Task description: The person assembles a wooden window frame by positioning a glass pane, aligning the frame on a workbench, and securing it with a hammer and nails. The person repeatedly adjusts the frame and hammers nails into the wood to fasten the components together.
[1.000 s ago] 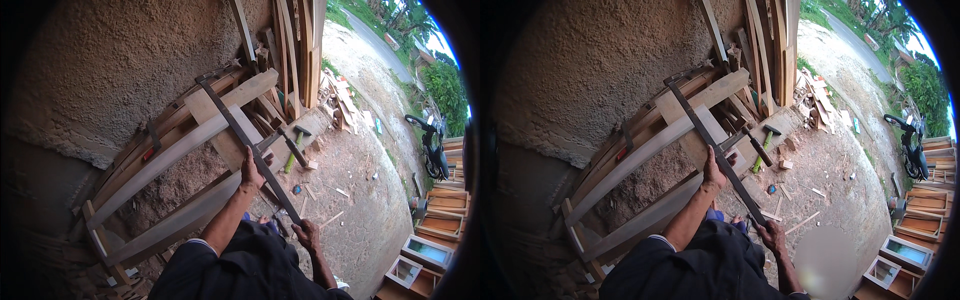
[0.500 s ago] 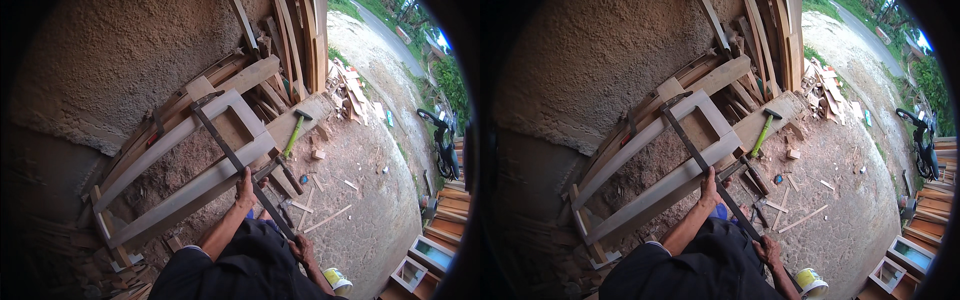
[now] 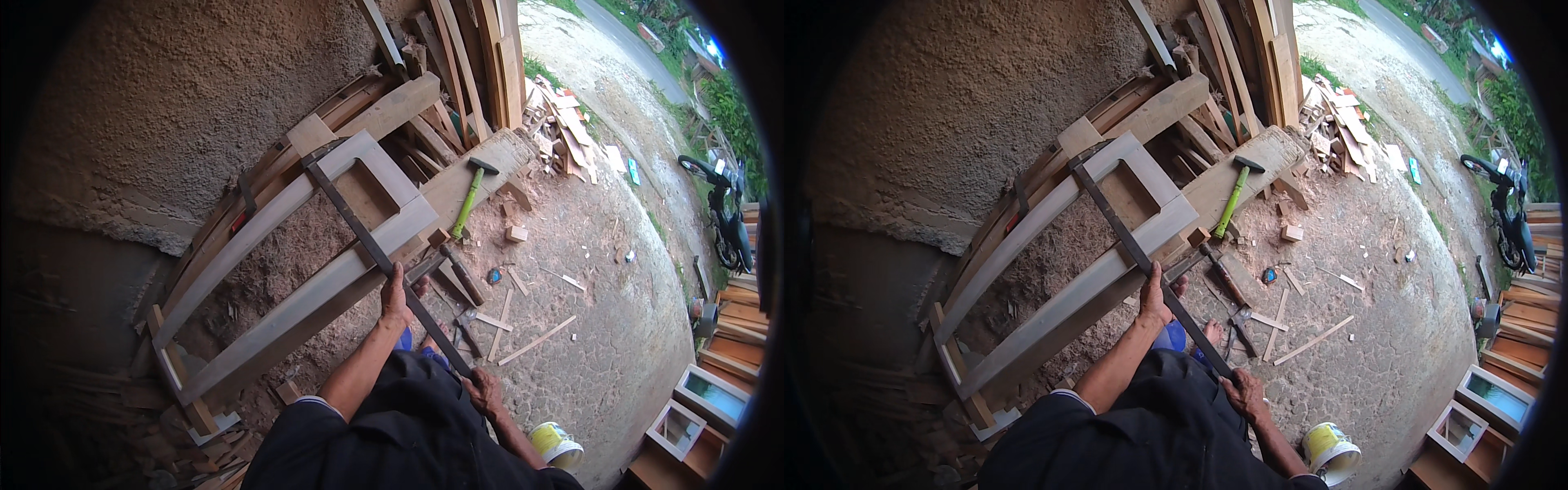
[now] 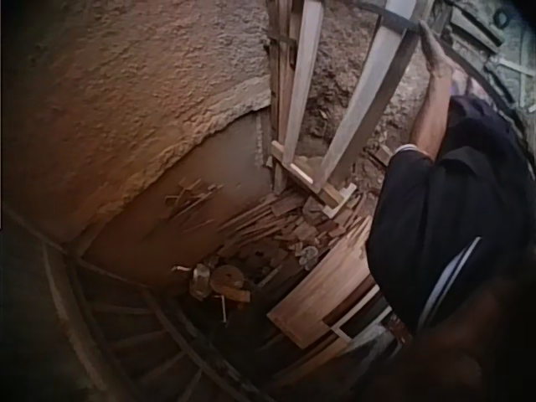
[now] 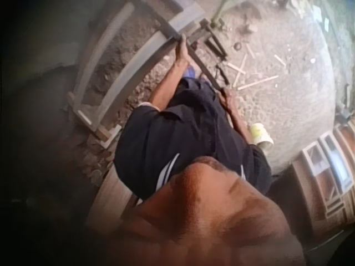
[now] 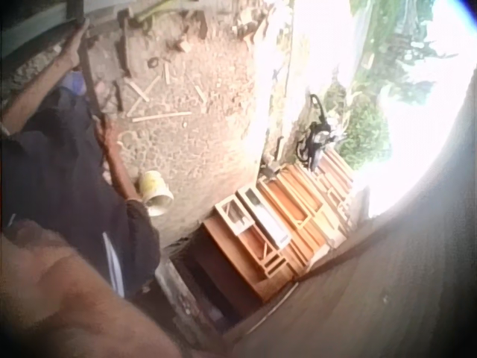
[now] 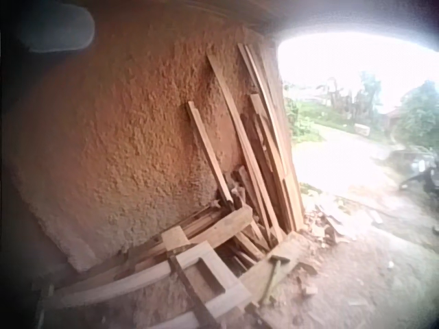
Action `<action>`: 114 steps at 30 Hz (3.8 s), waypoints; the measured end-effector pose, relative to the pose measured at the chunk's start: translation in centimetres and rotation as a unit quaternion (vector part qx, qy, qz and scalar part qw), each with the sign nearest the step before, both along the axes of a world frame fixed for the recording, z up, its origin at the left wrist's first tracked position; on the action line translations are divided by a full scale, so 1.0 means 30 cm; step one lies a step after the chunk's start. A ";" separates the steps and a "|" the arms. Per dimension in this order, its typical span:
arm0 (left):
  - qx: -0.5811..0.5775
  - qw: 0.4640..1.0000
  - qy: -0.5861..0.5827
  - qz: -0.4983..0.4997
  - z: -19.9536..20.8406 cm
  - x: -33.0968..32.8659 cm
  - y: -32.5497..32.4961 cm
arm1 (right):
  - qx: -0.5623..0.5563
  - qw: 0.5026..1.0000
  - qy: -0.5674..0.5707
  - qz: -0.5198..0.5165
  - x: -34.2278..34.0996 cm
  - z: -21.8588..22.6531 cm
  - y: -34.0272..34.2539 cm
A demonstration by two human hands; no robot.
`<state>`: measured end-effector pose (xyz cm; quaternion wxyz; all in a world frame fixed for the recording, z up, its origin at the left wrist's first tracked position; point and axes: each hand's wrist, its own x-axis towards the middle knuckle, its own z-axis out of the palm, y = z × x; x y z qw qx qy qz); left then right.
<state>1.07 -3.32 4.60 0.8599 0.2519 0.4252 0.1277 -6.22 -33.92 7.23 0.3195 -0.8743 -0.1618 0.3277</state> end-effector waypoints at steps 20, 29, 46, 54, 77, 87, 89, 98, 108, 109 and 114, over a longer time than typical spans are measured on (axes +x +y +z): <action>-0.037 0.996 0.082 0.022 -0.054 -0.009 -0.030 | 0.006 0.999 0.041 0.029 0.004 -0.049 -0.017; -0.088 0.995 0.054 0.009 -0.089 -0.006 -0.036 | 0.372 0.726 0.403 -0.415 0.328 -0.190 0.238; -0.105 0.993 0.052 0.002 -0.102 -0.017 -0.026 | 0.517 0.609 0.321 -0.508 0.403 -0.251 0.308; -0.087 0.995 0.054 0.005 -0.099 -0.018 -0.028 | 0.474 0.719 0.251 -0.443 0.407 -0.249 0.322; -0.050 0.998 0.045 0.009 -0.082 -0.019 -0.036 | 0.097 0.963 0.235 0.086 0.228 -0.162 0.327; -0.081 0.996 0.005 0.023 -0.130 -0.005 0.031 | 0.145 0.984 0.047 0.089 0.173 -0.319 0.287; -0.078 0.997 0.017 0.022 -0.129 0.014 0.065 | 0.142 0.984 0.050 0.097 0.184 -0.278 0.296; -0.131 0.990 0.054 0.014 -0.096 0.030 0.097 | 0.128 0.974 0.166 0.079 0.228 -0.122 0.308; -0.064 0.997 0.052 -0.004 -0.105 0.037 0.077 | 0.309 0.875 0.110 -0.355 0.259 -0.181 0.365; -0.053 0.997 0.048 -0.021 -0.107 0.038 0.076 | 0.328 0.868 0.065 -0.368 0.273 -0.197 0.389; -0.053 0.996 0.066 -0.009 -0.089 0.045 0.078 | 0.341 0.854 0.005 -0.392 0.338 -0.236 0.432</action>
